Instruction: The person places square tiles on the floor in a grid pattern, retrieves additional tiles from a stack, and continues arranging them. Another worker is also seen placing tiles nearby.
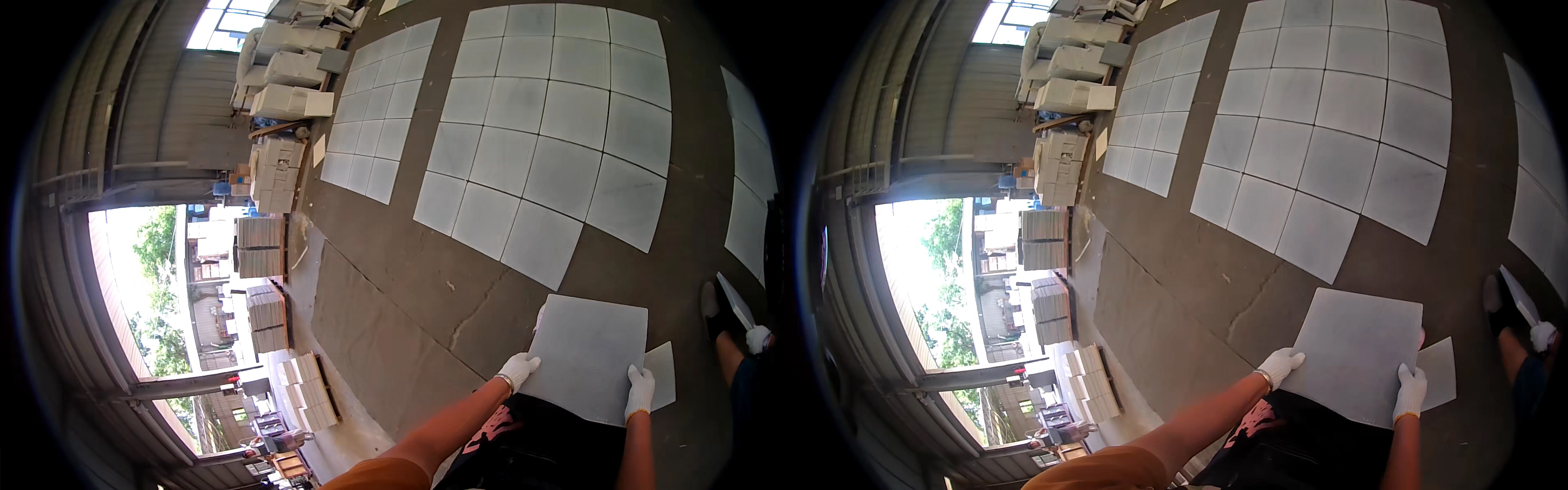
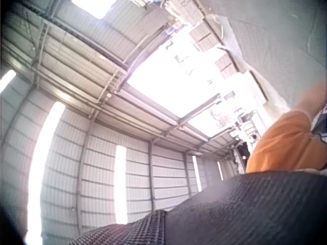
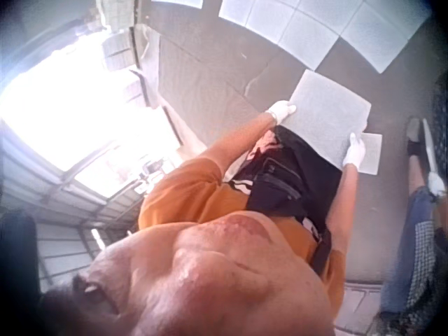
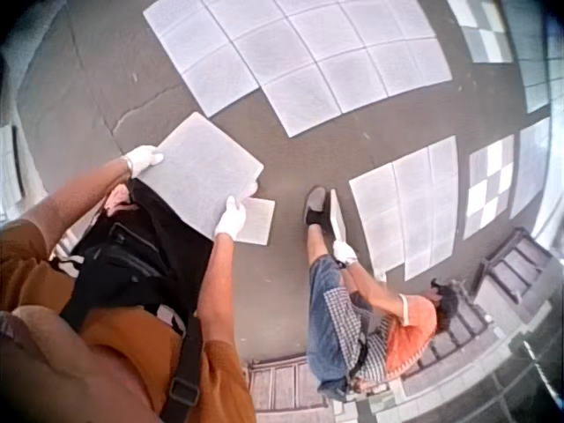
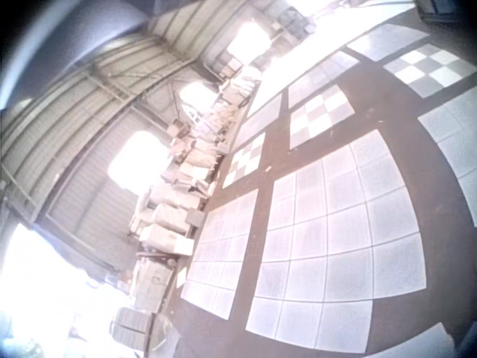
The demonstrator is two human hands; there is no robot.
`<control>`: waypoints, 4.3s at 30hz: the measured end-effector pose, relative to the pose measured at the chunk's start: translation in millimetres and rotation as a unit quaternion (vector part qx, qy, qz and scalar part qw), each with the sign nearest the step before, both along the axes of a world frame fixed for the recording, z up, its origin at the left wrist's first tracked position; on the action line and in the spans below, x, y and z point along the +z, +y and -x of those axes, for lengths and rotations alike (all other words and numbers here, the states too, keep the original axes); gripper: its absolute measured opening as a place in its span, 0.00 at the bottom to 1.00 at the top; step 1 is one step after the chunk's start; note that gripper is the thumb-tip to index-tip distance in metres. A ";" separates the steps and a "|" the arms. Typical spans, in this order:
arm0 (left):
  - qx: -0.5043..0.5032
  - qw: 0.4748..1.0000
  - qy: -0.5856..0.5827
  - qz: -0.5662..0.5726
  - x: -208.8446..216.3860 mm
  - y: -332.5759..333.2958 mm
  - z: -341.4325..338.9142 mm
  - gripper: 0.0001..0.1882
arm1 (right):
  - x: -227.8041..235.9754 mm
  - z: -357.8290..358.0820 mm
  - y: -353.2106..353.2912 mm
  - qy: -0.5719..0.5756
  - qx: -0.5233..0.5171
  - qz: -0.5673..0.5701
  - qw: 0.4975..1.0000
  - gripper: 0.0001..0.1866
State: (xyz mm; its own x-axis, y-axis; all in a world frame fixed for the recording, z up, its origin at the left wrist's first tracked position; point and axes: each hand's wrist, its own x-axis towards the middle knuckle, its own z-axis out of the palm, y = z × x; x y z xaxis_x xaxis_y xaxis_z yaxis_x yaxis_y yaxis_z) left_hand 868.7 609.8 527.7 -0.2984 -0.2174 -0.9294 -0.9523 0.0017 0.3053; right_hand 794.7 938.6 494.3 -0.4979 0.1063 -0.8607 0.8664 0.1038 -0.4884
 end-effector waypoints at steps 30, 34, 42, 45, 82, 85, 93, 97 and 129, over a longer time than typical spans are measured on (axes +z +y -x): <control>0.028 0.969 0.195 0.146 -451.2 -27.6 131.1 0.26 | -425.4 57.3 -42.9 -0.026 -0.244 0.102 0.964 0.24; -0.029 0.974 0.164 0.152 -460.9 -23.9 140.3 0.27 | -444.9 61.8 -39.6 -0.050 -0.257 0.077 0.962 0.26; -0.043 0.971 0.181 0.151 -476.0 -31.7 140.8 0.26 | -449.5 64.2 -56.5 -0.028 -0.264 0.066 0.962 0.26; -0.099 0.974 0.142 0.149 -470.8 -27.1 144.9 0.29 | -454.1 63.0 -50.1 -0.026 -0.212 0.092 0.973 0.26; 0.188 0.977 0.075 0.071 -478.0 -19.2 70.1 0.26 | -427.6 100.5 -54.1 -0.070 0.448 -0.324 0.830 0.21; 0.198 0.974 0.087 0.073 -485.5 -22.0 64.5 0.25 | -426.3 102.7 -51.0 -0.041 0.465 -0.330 0.820 0.21; 0.284 0.953 0.098 0.047 -484.1 -12.2 68.1 0.29 | -426.1 110.6 -49.8 -0.083 0.425 -0.291 0.853 0.25; 0.303 0.946 0.096 0.054 -479.4 -7.8 71.8 0.29 | -429.1 106.4 -48.2 -0.079 0.425 -0.288 0.854 0.25; 0.094 0.995 0.016 0.030 -360.4 -99.5 5.1 0.26 | -279.1 -63.5 36.1 -0.228 0.050 -0.111 0.966 0.11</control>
State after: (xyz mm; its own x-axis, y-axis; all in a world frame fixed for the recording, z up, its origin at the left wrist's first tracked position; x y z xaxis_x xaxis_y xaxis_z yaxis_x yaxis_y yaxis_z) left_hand 863.6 510.3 167.3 -0.2756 -0.3278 -0.9037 -0.9276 -0.1561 0.3395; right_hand 858.1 974.7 215.2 -0.0904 0.2847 -0.9543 0.9663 0.2569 -0.0149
